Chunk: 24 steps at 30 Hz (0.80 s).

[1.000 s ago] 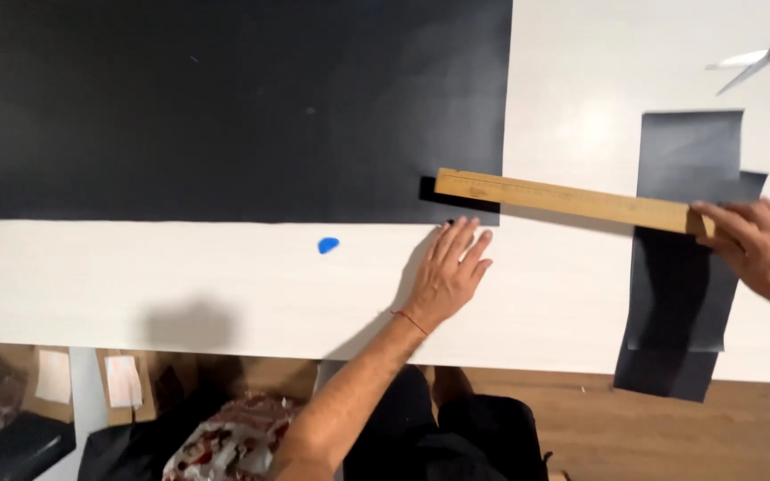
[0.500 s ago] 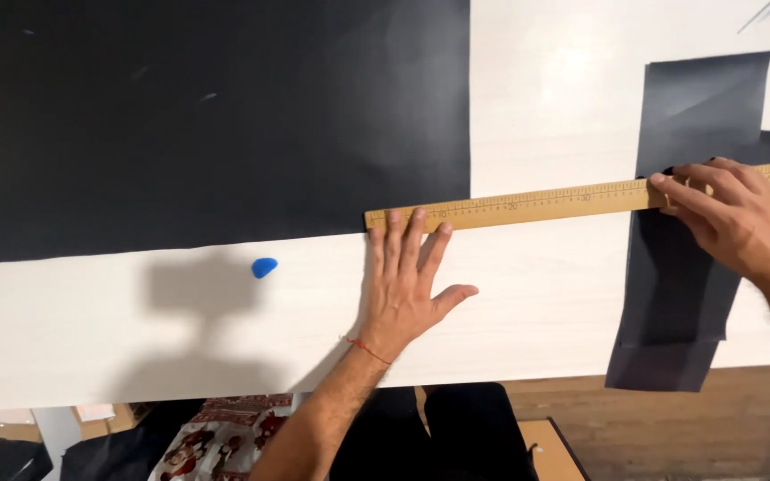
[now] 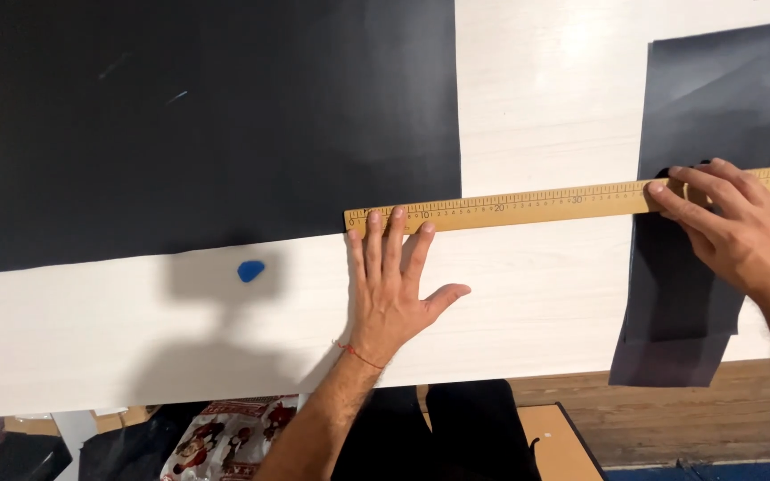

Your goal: Measuring, marking, and cutting a piece of black leather material on a workshop table.

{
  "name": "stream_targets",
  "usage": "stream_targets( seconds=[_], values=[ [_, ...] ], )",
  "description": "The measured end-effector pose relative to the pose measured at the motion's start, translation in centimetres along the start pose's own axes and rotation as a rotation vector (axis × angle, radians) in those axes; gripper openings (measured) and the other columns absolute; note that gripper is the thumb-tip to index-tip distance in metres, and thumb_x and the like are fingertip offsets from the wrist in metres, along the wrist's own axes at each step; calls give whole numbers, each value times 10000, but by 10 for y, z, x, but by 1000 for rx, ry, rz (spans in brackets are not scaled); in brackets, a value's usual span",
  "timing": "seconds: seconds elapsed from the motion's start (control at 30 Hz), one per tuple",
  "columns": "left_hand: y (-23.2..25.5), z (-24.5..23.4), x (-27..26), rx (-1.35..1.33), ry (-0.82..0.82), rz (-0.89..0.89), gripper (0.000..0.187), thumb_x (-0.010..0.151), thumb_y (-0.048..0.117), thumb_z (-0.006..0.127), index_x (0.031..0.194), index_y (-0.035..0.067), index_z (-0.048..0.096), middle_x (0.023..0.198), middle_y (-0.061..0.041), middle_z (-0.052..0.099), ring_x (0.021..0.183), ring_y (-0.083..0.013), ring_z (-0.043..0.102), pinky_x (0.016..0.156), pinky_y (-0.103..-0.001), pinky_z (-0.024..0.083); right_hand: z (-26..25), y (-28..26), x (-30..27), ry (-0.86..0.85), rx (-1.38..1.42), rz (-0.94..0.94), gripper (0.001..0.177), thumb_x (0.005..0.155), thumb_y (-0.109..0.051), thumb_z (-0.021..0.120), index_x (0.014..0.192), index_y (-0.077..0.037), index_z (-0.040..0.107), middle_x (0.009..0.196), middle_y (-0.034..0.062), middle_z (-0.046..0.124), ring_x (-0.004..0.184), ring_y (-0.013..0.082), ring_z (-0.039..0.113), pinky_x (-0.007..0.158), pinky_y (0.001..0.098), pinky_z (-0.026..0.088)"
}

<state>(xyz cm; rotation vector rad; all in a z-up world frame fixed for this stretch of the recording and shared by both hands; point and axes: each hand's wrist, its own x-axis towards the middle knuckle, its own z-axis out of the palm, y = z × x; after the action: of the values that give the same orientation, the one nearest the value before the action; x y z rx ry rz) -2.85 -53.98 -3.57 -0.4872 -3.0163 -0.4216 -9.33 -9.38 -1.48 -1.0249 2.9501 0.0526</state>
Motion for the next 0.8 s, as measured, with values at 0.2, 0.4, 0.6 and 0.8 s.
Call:
stream_targets(
  seconds=[0.2, 0.4, 0.6, 0.8],
  values=[
    [-1, 2, -3, -29, 25, -23, 1053, 922, 888, 624, 1606, 143, 330, 1654, -220, 331, 1556, -459, 291, 1270, -701, 211, -1, -4, 6, -31, 37, -60, 571, 1000, -33, 747, 1520, -212, 595, 1420, 127, 692, 1219, 337, 691, 1070, 440, 610],
    [0, -4, 2, 4, 1, 6, 944, 918, 889, 605, 1572, 226, 451, 1616, -269, 347, 1514, -510, 293, 1228, -726, 205, 2, -2, 7, -1, 16, -85, 471, 1048, 13, 707, 1464, -201, 652, 1405, 104, 698, 1171, 344, 694, 1054, 436, 603],
    [-1, 0, -1, 25, -34, 4, 975, 914, 930, 591, 1606, 278, 378, 1642, -243, 317, 1537, -485, 266, 1241, -716, 189, 8, 2, -2, -56, -35, -62, 532, 1034, 36, 682, 1492, -230, 639, 1452, 67, 685, 1256, 329, 683, 1050, 409, 598],
    [-2, 3, -3, 23, 19, 6, 1009, 886, 964, 604, 1600, 279, 402, 1647, -136, 333, 1541, -401, 235, 1226, -749, 234, 3, -1, 7, 21, 179, -90, 440, 1080, 80, 540, 1460, -106, 662, 1447, 167, 671, 1290, 354, 648, 1248, 500, 521]
  ],
)
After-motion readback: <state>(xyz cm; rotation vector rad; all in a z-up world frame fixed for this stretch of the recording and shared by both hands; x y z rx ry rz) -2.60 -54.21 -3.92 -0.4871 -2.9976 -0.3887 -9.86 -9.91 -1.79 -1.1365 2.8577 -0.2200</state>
